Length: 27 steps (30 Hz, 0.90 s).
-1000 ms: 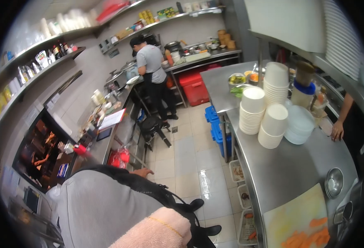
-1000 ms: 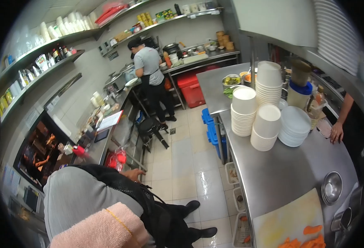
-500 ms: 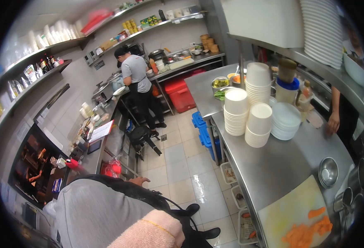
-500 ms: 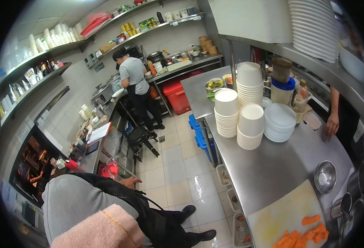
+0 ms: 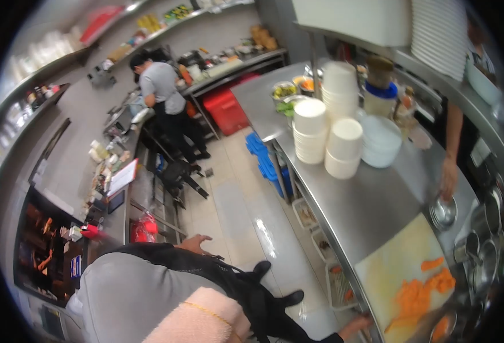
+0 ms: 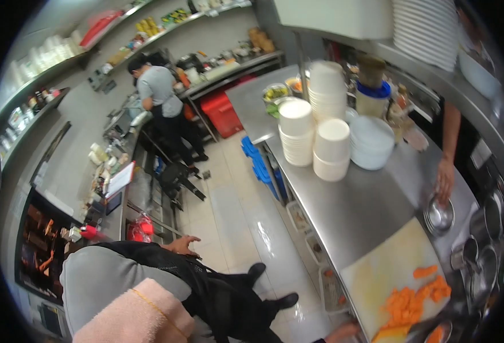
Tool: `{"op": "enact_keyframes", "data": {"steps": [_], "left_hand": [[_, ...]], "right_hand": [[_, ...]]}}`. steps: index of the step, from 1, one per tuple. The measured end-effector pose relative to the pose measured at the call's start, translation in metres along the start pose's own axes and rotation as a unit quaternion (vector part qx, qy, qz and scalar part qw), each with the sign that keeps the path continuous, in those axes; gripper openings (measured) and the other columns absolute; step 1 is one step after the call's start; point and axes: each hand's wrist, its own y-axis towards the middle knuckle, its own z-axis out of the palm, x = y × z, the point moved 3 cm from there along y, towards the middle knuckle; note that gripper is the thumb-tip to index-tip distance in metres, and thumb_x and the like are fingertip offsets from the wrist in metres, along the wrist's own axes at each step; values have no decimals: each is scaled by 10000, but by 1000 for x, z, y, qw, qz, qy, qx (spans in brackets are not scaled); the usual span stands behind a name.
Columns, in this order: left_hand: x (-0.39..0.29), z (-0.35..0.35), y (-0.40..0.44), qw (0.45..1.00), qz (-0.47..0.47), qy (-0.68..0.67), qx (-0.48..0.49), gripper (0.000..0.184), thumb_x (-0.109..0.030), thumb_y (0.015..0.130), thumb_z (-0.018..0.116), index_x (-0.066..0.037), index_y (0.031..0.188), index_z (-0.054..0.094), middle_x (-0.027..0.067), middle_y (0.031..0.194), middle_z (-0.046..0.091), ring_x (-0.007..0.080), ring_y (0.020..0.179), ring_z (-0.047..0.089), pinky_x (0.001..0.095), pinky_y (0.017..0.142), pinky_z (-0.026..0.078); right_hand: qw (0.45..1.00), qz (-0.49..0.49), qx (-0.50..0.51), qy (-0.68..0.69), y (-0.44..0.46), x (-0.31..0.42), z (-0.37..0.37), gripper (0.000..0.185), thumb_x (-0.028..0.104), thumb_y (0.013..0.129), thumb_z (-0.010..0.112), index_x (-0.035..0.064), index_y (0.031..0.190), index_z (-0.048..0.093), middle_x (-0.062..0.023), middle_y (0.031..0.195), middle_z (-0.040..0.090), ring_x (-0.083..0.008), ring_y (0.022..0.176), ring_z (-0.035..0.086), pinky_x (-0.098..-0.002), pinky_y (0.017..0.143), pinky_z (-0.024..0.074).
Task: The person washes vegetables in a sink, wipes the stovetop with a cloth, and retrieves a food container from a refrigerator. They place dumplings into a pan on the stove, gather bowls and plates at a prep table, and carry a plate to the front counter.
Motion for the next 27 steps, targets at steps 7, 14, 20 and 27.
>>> {"op": "enact_keyframes", "data": {"steps": [7, 14, 20, 27], "left_hand": [[-68, -16, 27, 993, 24, -109, 35, 760, -504, 718, 768, -173, 1354, 517, 198, 1271, 478, 335, 1172, 516, 400, 1017, 420], [-139, -25, 59, 963, 122, -231, 65, 624, -490, 768, 744, -127, 1259, 618, 141, 1167, 533, 269, 1122, 514, 346, 980, 425], [-151, -65, 85, 822, 56, -502, 262, 685, -541, 845, 665, -101, 1342, 498, 42, 1171, 536, 141, 985, 506, 291, 797, 423], [-81, -198, 168, 751, 83, -642, 129, 771, -375, 823, 709, -142, 1410, 265, 80, 1214, 503, 205, 1037, 505, 325, 740, 419]], "right_hand": [[990, -70, 9, 124, -96, 81, -70, 203, -28, 807, 688, 11, 963, 564, -190, 859, 583, -358, 786, 553, -436, 712, 464], [940, -124, 251, 195, -160, 170, -98, 277, 16, 731, 792, 44, 902, 576, -158, 795, 591, -319, 720, 584, -390, 638, 479], [799, -320, 427, 276, -144, 366, -48, 175, 48, 795, 718, 60, 919, 595, -144, 779, 572, -282, 660, 578, -353, 592, 471], [705, -486, 430, 287, -135, 626, 85, 236, 2, 741, 743, 51, 919, 596, -126, 816, 605, -258, 672, 612, -347, 583, 500]]}}
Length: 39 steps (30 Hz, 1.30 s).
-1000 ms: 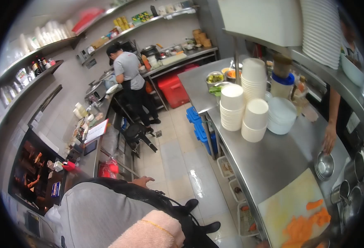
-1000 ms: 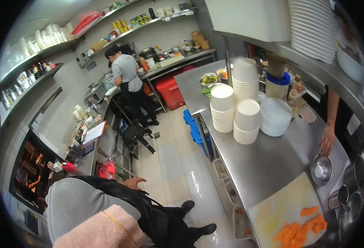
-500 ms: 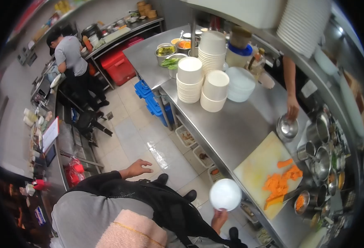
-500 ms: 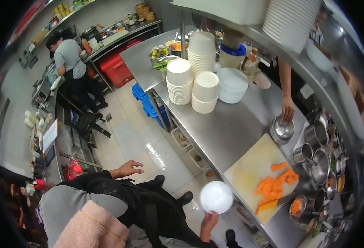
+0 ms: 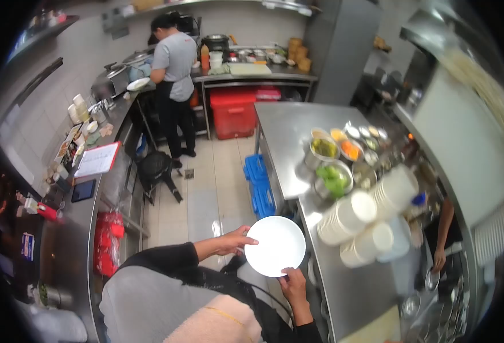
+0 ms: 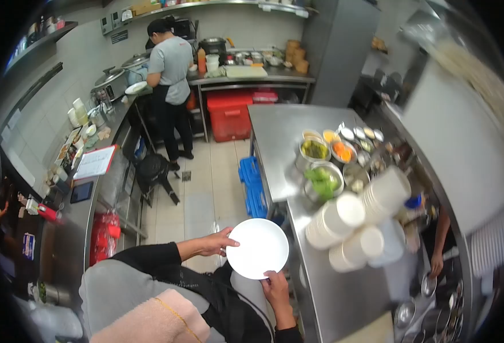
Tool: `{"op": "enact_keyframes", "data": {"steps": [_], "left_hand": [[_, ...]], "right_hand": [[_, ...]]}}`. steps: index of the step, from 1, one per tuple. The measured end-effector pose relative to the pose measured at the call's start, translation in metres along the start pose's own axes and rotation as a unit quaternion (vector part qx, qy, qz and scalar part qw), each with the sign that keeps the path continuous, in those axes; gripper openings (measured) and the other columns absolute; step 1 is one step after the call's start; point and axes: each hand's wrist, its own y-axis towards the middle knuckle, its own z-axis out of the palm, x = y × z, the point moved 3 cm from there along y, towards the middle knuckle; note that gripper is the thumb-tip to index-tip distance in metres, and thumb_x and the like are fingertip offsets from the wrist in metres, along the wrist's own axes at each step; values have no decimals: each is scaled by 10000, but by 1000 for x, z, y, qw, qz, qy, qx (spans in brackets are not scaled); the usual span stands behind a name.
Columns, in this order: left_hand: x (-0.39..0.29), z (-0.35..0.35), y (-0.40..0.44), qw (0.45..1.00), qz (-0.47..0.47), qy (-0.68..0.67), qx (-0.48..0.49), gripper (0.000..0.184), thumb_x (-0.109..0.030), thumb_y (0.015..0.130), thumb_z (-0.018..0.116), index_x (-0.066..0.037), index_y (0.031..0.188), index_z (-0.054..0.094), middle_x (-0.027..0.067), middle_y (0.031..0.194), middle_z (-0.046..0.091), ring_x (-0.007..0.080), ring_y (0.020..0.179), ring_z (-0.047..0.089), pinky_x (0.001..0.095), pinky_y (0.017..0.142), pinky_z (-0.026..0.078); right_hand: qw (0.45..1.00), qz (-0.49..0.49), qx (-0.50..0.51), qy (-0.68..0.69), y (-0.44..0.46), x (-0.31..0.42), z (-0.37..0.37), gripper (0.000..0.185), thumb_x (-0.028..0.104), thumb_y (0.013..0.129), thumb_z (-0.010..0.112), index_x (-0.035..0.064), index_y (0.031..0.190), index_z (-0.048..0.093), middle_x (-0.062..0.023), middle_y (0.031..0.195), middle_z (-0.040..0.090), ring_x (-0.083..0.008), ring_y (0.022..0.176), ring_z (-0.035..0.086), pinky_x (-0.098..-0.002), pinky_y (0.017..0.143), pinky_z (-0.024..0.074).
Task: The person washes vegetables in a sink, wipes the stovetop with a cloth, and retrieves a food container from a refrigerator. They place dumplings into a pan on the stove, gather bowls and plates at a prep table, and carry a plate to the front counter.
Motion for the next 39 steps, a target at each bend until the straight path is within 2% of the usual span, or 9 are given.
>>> {"op": "enact_keyframes", "data": {"steps": [4, 8, 21, 22, 23, 26, 30, 32, 39], "left_hand": [[-88, -92, 45, 992, 45, -120, -18, 802, -239, 808, 714, -161, 1450, 238, 77, 1350, 439, 232, 1273, 440, 471, 915, 477], [-174, -184, 109, 972, 40, -221, -64, 436, -247, 872, 597, -82, 1266, 509, 81, 1097, 679, 216, 968, 674, 437, 828, 544], [-384, -221, 537, 949, 109, -226, -192, 534, -164, 717, 691, -102, 1198, 470, 168, 1086, 537, 370, 868, 576, 480, 742, 508], [-389, -227, 558, 872, 385, 137, -269, 478, -207, 704, 727, -67, 1115, 525, 183, 1026, 584, 379, 868, 594, 480, 763, 500], [-384, -221, 572, 603, 608, 444, -263, 443, -250, 692, 762, -32, 1031, 579, 198, 966, 630, 388, 868, 612, 480, 785, 493], [-400, -185, 603, 770, 477, 402, -136, 374, -193, 739, 782, 14, 997, 608, 189, 906, 661, 348, 836, 654, 413, 746, 524], [-399, -192, 670, 749, 534, 389, -47, 625, -276, 800, 753, 67, 1248, 484, 197, 1176, 575, 312, 944, 624, 380, 830, 528], [-409, -142, 604, 965, 89, -127, -210, 647, -345, 803, 749, 26, 1266, 491, 139, 1123, 540, 239, 813, 570, 306, 733, 516], [-317, -224, 567, 955, 202, -10, -215, 305, -310, 810, 724, -163, 995, 532, 2, 798, 507, 103, 604, 410, 261, 488, 298]], "right_hand": [[990, -135, -9, -34, 158, -15, 39, 301, 50, 742, 769, 34, 994, 606, -142, 888, 620, -260, 668, 618, -335, 599, 511], [996, 54, -18, 71, 260, 5, 38, 810, 102, 763, 804, 6, 1414, 332, -163, 1149, 584, -156, 657, 580, -270, 608, 482], [894, 444, -57, 29, 96, -44, 49, 405, 147, 834, 740, 29, 1186, 580, -84, 915, 659, -145, 625, 597, -275, 574, 492], [882, 465, -77, 8, 87, -37, 40, 390, 148, 833, 742, 31, 1171, 588, -78, 909, 661, -134, 616, 592, -272, 570, 489], [862, 495, -109, -15, 70, -23, 34, 374, 149, 831, 744, 33, 1156, 596, -72, 903, 662, -122, 607, 588, -269, 566, 487], [832, 512, -202, -71, 54, 5, 3, 333, 149, 836, 740, 37, 1120, 608, -50, 844, 639, -109, 599, 563, -256, 562, 467], [759, 487, -386, -196, 41, 25, -63, 142, 127, 857, 692, 25, 935, 630, -26, 723, 580, -97, 582, 491, -251, 547, 425], [717, 457, -466, -243, 36, 12, -121, 100, 109, 869, 654, 22, 843, 612, -13, 670, 551, -77, 601, 465, -246, 553, 404], [731, 432, -507, -149, 31, -157, -303, 313, 290, 826, 719, -6, 822, 618, -45, 690, 605, -123, 667, 551, -297, 621, 448]]}}
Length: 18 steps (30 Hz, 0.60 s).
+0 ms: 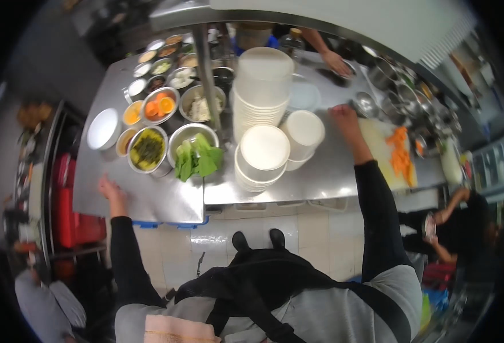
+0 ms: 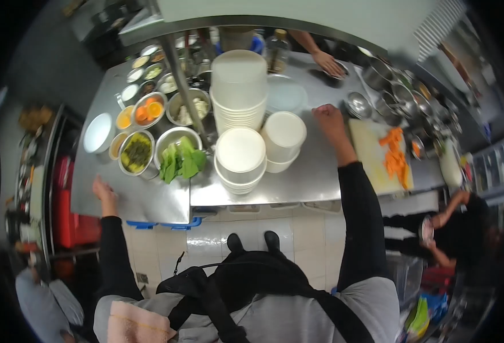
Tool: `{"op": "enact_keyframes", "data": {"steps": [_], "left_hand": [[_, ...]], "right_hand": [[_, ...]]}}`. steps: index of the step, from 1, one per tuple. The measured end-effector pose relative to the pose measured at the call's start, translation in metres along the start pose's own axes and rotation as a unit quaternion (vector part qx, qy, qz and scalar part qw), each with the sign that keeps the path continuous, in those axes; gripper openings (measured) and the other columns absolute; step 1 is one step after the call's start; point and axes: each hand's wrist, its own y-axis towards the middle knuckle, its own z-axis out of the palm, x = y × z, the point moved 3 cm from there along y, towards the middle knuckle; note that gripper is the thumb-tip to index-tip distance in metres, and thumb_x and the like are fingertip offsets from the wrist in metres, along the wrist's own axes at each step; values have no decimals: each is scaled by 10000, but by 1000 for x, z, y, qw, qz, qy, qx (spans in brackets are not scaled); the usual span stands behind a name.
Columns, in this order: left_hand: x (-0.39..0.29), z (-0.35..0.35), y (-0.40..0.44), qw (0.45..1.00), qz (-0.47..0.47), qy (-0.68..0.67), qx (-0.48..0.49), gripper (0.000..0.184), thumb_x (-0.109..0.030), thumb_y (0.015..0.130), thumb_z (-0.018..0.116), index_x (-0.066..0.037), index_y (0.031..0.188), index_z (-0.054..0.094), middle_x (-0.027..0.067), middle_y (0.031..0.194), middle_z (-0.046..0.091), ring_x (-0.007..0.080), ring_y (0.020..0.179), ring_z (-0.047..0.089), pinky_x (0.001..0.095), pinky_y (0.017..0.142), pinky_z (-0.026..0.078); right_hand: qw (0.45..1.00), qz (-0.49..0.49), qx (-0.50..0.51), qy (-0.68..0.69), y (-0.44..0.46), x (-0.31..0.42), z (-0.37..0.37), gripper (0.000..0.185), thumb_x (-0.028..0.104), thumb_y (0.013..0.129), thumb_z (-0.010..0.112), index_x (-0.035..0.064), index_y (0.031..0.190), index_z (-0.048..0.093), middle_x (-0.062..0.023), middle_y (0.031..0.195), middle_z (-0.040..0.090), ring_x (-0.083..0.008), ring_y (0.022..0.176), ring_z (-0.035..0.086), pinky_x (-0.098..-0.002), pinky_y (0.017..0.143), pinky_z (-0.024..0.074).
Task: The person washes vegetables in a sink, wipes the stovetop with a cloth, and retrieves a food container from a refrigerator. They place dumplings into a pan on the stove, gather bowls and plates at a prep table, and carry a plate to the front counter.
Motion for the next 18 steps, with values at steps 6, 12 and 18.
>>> {"op": "enact_keyframes", "data": {"steps": [6, 12, 18], "left_hand": [[33, -150, -268, 990, -2, 139, -25, 615, -235, 797, 757, -113, 1315, 447, 22, 954, 513, 108, 795, 453, 277, 659, 382], [103, -370, -474, 928, 11, 261, -266, 647, -108, 782, 736, 14, 1356, 464, 121, 1085, 610, 241, 948, 586, 372, 878, 471], [133, -467, -571, 877, -146, 319, -328, 608, -174, 778, 743, 35, 1297, 505, 141, 1100, 610, 238, 985, 573, 353, 897, 453]], "right_hand": [[781, -337, 83, -518, 159, -130, 94, 261, 367, 839, 672, 114, 875, 728, -175, 812, 693, -291, 641, 662, -373, 601, 514], [827, -499, 145, -215, 105, -80, 58, 468, -53, 646, 627, 102, 1086, 658, -112, 1078, 669, -312, 1022, 623, -379, 826, 495], [927, 248, 132, 247, 114, -59, 91, 264, 203, 820, 609, 1, 990, 598, -125, 889, 626, -244, 741, 604, -398, 639, 503]]}}
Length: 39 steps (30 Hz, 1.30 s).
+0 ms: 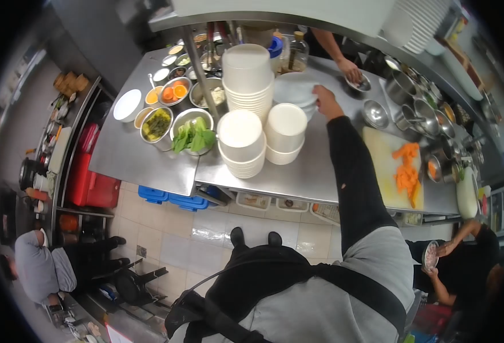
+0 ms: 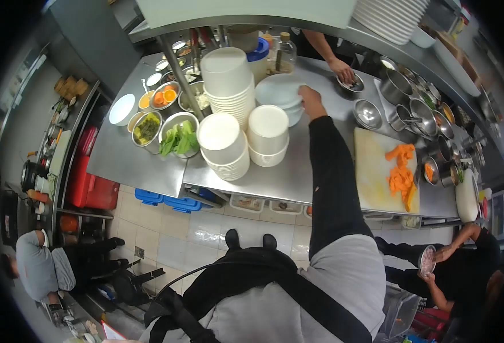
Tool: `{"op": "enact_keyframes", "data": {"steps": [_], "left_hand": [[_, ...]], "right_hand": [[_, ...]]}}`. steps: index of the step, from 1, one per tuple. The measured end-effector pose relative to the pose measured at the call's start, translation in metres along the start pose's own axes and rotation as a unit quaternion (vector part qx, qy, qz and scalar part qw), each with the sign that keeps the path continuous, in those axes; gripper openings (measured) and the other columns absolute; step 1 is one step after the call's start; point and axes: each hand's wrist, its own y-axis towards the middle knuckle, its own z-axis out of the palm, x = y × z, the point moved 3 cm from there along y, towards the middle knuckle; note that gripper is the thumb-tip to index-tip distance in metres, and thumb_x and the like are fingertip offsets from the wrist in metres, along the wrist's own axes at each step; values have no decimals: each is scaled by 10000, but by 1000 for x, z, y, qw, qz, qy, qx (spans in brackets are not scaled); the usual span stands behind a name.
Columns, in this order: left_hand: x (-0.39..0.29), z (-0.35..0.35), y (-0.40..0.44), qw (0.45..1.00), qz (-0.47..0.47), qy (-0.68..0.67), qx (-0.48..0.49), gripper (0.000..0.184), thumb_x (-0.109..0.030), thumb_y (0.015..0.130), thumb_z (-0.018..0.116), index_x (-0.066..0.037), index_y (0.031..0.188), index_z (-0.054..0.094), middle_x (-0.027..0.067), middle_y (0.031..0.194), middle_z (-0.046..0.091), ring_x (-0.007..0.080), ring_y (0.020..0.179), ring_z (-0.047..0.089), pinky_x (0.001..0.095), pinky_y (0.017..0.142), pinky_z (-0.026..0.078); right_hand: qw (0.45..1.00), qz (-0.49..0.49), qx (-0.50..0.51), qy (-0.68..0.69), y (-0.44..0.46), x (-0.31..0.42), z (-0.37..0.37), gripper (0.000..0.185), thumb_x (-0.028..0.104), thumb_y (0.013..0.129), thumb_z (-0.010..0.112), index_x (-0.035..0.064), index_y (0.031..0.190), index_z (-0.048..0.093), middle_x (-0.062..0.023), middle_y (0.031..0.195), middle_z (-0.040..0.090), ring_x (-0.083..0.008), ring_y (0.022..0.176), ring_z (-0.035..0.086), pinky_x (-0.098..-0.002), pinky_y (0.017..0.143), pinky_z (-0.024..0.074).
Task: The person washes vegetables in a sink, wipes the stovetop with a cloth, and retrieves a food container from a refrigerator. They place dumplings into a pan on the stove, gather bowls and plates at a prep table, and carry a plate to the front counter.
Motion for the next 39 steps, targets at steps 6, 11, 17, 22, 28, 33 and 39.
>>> {"op": "enact_keyframes", "data": {"steps": [6, 11, 17, 22, 28, 33, 39], "left_hand": [[18, 2, 10, 992, 23, 5, 121, 587, -240, 774, 750, 56, 1238, 546, 161, 1115, 610, 235, 1023, 559, 333, 917, 434], [-7, 38, -12, 976, 41, -201, 66, 761, -160, 763, 778, 29, 1378, 370, 146, 1312, 468, 227, 1168, 461, 347, 996, 372], [-93, 52, -99, 966, 16, -223, 127, 698, -274, 775, 784, -21, 1328, 442, 91, 1067, 564, 165, 994, 529, 310, 867, 438], [-205, 101, -126, 903, 49, -159, 397, 447, -403, 866, 669, -101, 1190, 617, 10, 1047, 607, 130, 896, 531, 258, 739, 399], [-354, 137, -187, 662, 162, -179, 709, 567, -490, 952, 518, -67, 1329, 546, 43, 1141, 629, 100, 926, 556, 217, 745, 407], [-410, 143, -157, 430, 147, -301, 838, 630, -501, 976, 458, -16, 1377, 468, 91, 1190, 614, 100, 987, 569, 193, 724, 404], [-422, 195, 22, 735, 67, -251, 626, 416, -392, 956, 584, -88, 1239, 601, -26, 927, 612, 79, 806, 528, 257, 671, 423]], "right_hand": [[993, -68, -78, -58, -25, 21, 27, 342, 255, 876, 543, -15, 1083, 578, -177, 1048, 617, -332, 880, 646, -454, 710, 554], [990, -105, -90, -10, 12, -2, -36, 424, 308, 902, 555, -10, 1180, 510, -151, 1153, 597, -325, 1028, 602, -490, 781, 505], [973, -167, -152, 51, -124, 35, -158, 443, 253, 913, 522, 59, 1310, 498, -72, 1329, 516, -222, 1236, 461, -429, 1086, 307], [985, -152, -77, 28, -286, 83, -137, 556, 157, 859, 493, -16, 1381, 410, -162, 1266, 511, -289, 1106, 537, -414, 977, 435], [905, -299, 266, -143, -369, 45, -3, 504, 168, 841, 516, -112, 1257, 474, -184, 1190, 514, -244, 1003, 531, -356, 848, 455], [942, -103, 319, -27, -429, -10, 228, 357, 18, 819, 466, 7, 1173, 510, -42, 931, 577, -92, 796, 524, -236, 702, 441], [898, -198, 378, -105, -408, -109, 475, 336, 33, 804, 473, -22, 1134, 505, -112, 1030, 566, -155, 920, 526, -288, 814, 449]]}}
